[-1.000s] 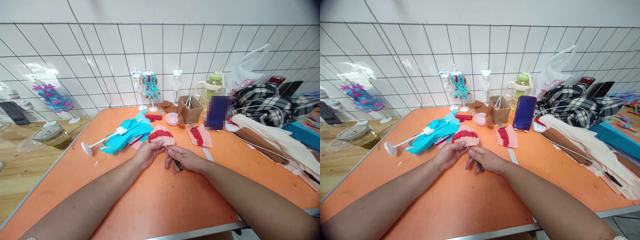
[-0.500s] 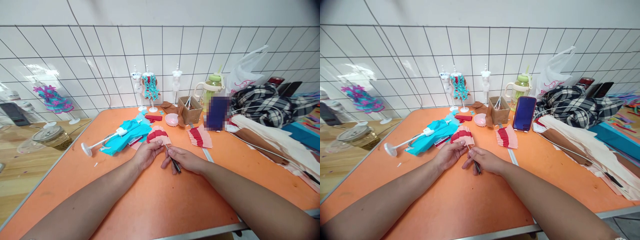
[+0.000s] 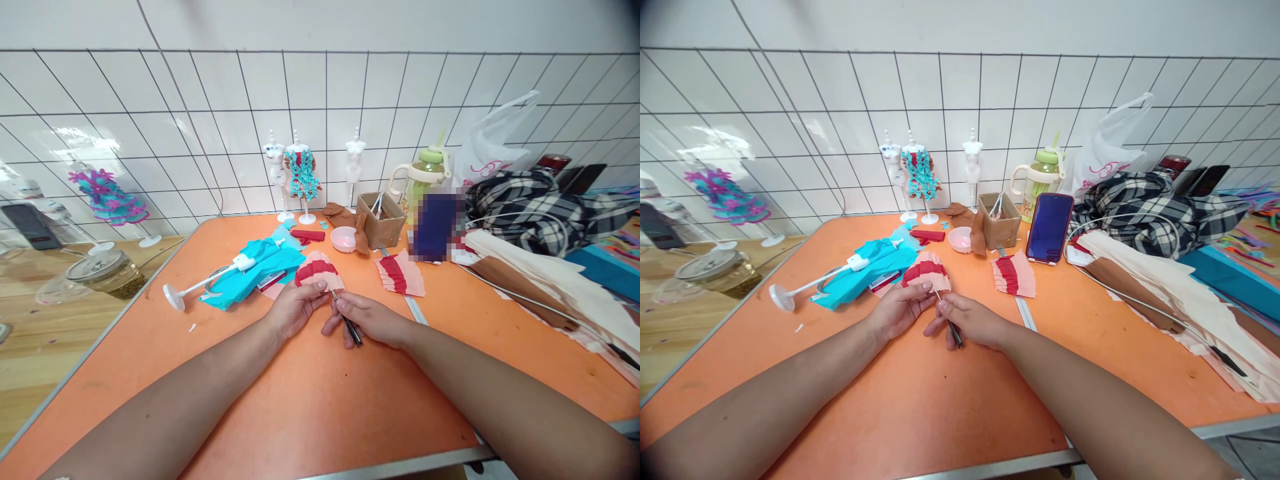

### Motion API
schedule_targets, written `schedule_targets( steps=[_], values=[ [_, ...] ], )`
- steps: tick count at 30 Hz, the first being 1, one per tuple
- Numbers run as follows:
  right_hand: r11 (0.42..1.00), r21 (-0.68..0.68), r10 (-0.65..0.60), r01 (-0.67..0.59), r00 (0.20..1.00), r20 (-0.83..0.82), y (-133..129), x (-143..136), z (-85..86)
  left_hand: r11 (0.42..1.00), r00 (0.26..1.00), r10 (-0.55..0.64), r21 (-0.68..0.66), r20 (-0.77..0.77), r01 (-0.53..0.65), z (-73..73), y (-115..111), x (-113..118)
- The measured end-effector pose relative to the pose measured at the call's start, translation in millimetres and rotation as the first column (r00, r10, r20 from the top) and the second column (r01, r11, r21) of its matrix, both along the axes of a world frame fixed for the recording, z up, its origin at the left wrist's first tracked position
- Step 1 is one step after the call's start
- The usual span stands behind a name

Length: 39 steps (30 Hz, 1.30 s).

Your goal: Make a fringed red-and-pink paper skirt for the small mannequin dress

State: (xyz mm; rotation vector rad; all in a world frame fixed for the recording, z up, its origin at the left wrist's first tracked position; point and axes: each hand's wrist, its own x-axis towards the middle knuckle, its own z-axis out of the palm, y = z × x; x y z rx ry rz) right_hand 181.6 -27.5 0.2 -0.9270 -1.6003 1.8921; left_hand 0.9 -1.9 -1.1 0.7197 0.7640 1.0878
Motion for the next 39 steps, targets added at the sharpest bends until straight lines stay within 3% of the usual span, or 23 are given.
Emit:
schedule_targets(
  steps=[39],
  values=[
    [1.0,-0.024,-0.009,0.008,1.0,-0.01,1.1,0.7,-0.7,0.999,0.998,-0.039,0.015,-0.044,0.039,-1.2,-0.8,-1.7]
  ],
)
